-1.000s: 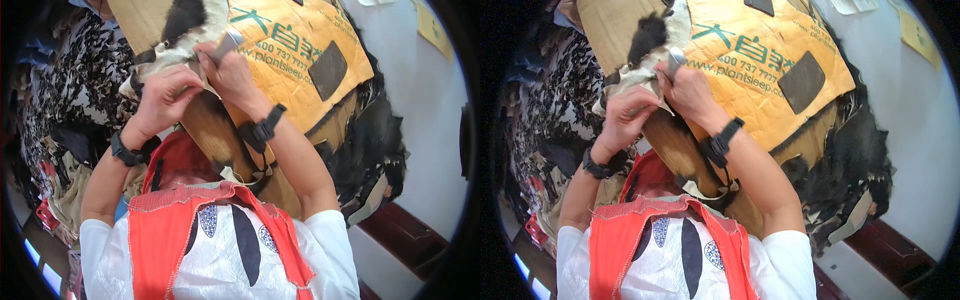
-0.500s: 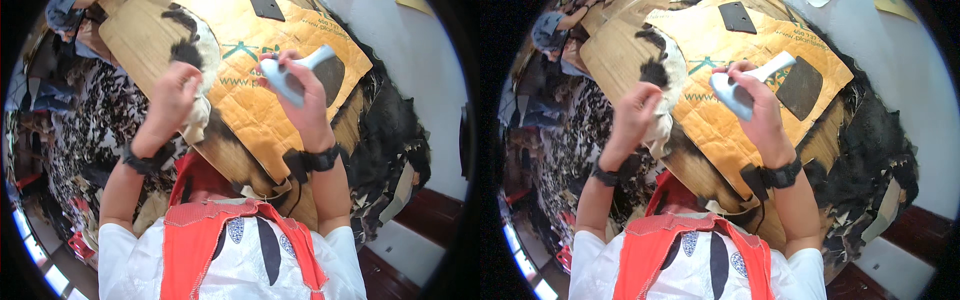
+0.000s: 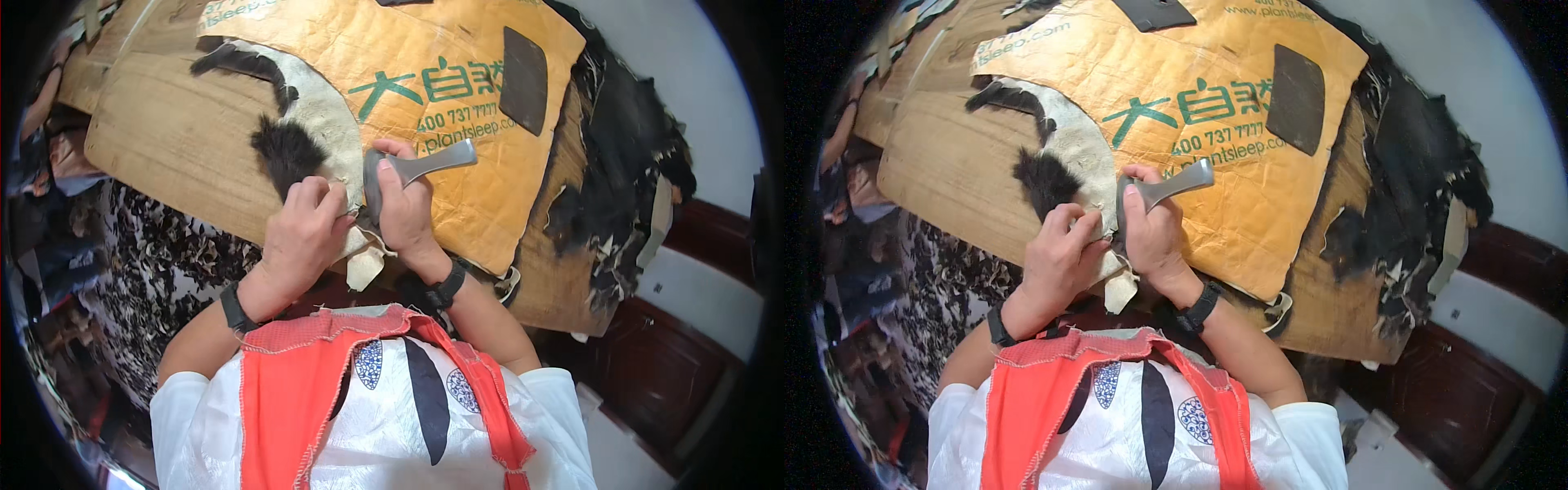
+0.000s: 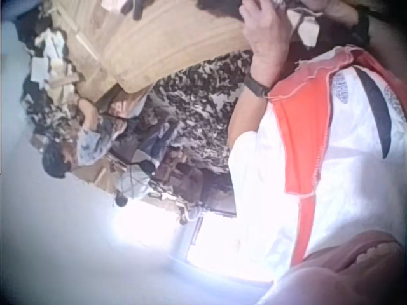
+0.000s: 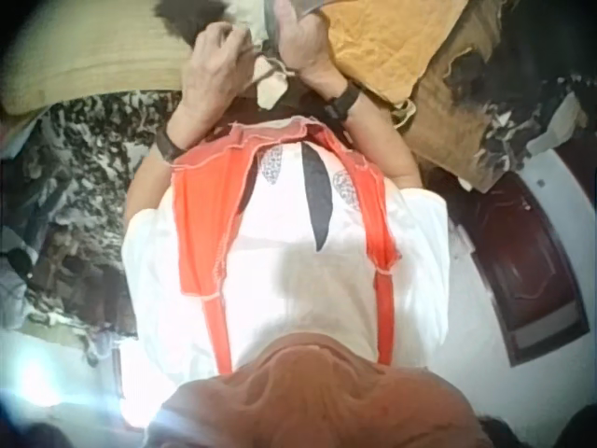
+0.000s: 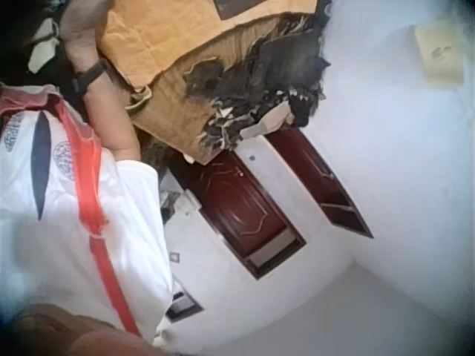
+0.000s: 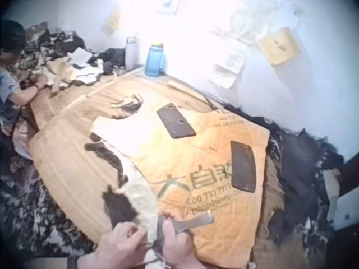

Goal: Trimming and hand-sewing pieces of animal hide and fur at a workshop table.

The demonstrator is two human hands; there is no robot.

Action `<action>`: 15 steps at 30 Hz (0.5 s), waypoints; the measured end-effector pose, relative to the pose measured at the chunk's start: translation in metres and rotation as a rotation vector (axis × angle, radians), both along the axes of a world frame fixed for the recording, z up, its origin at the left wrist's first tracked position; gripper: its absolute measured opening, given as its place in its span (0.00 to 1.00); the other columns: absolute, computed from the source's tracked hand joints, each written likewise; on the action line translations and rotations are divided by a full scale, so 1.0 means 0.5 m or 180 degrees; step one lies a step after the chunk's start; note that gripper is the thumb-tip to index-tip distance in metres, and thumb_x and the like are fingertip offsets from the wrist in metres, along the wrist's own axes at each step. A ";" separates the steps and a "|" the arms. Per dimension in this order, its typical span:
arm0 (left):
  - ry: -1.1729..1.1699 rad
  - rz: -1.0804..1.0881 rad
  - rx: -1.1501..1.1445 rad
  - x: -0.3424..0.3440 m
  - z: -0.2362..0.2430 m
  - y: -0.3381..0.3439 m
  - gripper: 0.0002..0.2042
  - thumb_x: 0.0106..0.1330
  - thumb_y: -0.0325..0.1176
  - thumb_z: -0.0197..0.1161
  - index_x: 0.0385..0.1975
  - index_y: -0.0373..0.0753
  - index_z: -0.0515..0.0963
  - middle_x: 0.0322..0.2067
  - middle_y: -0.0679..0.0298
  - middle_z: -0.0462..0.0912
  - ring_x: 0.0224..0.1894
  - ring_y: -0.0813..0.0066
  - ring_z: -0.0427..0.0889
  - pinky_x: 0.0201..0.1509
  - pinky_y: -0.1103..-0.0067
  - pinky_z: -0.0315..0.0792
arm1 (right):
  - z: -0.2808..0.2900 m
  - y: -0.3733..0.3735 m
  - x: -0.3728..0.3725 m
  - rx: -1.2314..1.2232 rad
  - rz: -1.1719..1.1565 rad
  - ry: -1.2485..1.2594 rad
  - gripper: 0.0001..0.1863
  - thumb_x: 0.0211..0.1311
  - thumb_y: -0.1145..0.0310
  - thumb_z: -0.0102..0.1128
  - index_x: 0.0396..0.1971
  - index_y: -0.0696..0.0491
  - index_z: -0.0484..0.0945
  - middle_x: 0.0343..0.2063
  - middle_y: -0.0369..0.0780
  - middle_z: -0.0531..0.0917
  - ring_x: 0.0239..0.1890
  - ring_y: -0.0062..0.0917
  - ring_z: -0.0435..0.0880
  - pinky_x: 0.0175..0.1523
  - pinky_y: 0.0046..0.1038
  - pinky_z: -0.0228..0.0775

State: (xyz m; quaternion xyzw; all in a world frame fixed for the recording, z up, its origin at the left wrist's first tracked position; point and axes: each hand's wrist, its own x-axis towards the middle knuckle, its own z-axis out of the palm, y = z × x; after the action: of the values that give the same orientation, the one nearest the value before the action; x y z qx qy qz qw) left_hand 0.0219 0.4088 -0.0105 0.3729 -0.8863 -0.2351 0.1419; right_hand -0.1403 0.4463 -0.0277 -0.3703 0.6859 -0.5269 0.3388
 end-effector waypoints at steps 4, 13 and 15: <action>0.0258 -0.0902 -0.0151 0.017 -0.019 -0.059 0.15 0.52 0.29 0.71 0.40 0.39 0.77 0.35 0.60 0.75 0.37 0.62 0.80 0.34 0.69 0.76 | -0.001 -0.001 0.020 -0.0004 0.0006 0.0739 0.15 0.71 0.67 0.49 0.51 0.59 0.74 0.43 0.51 0.82 0.46 0.46 0.82 0.51 0.39 0.72; 0.0697 -0.1081 0.0242 0.003 0.004 -0.124 0.03 0.53 0.27 0.68 0.26 0.40 0.80 0.25 0.62 0.77 0.30 0.61 0.80 0.32 0.69 0.74 | -0.006 0.022 0.040 -0.0056 0.0064 0.1625 0.13 0.63 0.74 0.56 0.48 0.55 0.77 0.39 0.50 0.81 0.43 0.48 0.81 0.47 0.44 0.73; 0.0826 -0.0971 0.0291 0.004 0.000 -0.122 0.05 0.51 0.27 0.68 0.26 0.41 0.79 0.27 0.62 0.76 0.33 0.61 0.80 0.33 0.68 0.74 | -0.013 0.010 0.029 -0.0190 0.0082 0.1689 0.13 0.63 0.73 0.55 0.48 0.53 0.77 0.37 0.50 0.81 0.40 0.49 0.82 0.43 0.43 0.75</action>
State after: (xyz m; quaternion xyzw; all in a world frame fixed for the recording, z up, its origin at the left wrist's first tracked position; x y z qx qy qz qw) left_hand 0.0241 0.3480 -0.0106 0.2070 -0.8952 -0.3399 0.2006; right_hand -0.1256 0.4513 -0.0343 -0.5140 0.7302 -0.4270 0.1426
